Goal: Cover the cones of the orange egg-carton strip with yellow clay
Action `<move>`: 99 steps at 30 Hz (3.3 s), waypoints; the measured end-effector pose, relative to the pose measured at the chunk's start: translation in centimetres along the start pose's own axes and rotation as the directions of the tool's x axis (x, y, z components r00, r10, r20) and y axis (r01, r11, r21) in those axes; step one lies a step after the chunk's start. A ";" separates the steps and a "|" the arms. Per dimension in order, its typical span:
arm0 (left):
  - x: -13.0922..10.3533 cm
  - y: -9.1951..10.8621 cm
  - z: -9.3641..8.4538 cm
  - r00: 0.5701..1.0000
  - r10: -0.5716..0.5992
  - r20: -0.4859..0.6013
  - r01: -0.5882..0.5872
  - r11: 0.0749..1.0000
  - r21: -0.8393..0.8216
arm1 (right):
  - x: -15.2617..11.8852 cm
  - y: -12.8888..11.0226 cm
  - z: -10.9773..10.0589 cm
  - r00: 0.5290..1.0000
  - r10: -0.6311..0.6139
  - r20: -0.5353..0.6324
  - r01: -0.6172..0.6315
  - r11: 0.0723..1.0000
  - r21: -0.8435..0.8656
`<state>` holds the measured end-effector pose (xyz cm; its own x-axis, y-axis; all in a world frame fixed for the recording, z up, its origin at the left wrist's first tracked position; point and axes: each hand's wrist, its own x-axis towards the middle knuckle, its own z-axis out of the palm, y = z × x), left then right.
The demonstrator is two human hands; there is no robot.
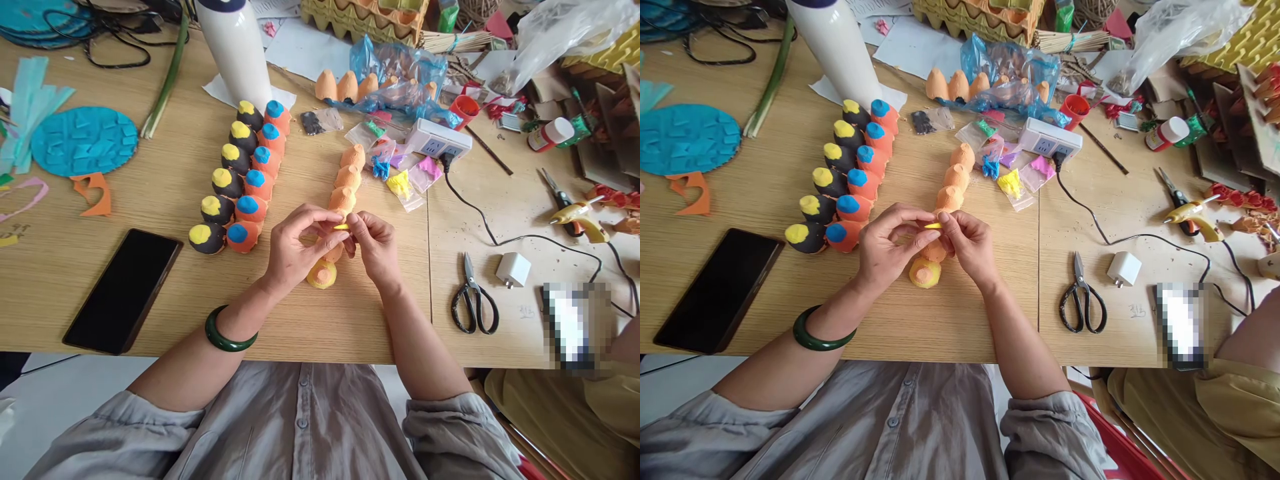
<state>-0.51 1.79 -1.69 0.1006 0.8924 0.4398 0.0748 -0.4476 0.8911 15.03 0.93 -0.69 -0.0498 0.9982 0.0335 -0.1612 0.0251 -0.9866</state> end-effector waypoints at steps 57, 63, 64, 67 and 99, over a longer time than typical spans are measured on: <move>0.0 0.2 0.0 1.000 -0.031 -0.005 0.031 0.999 0.041 | 0.0 -0.1 0.1 1.000 0.009 -0.028 -0.012 0.996 -0.090; 0.0 0.3 -0.1 1.000 -0.022 -0.015 0.023 0.998 0.064 | 0.0 0.0 0.0 0.999 0.041 0.025 -0.041 0.999 -0.036; 0.0 0.3 0.0 0.999 -0.030 -0.016 0.031 0.998 0.059 | 0.0 0.0 0.0 0.999 0.041 0.023 -0.040 0.999 -0.035; 0.0 0.2 0.0 0.999 -0.047 -0.006 0.047 0.998 0.039 | 0.0 0.0 0.1 1.000 0.031 0.003 -0.031 0.997 -0.064; 0.0 0.3 -0.1 0.998 -0.055 -0.032 0.056 0.997 0.057 | 0.0 0.0 0.1 0.999 0.046 0.028 -0.044 0.997 -0.060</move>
<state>-0.57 1.68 -1.42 0.0644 0.9169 0.3939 0.1366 -0.3991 0.9067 14.90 0.94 -0.70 -0.0849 0.9964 -0.0073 -0.0991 -0.0157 -0.9949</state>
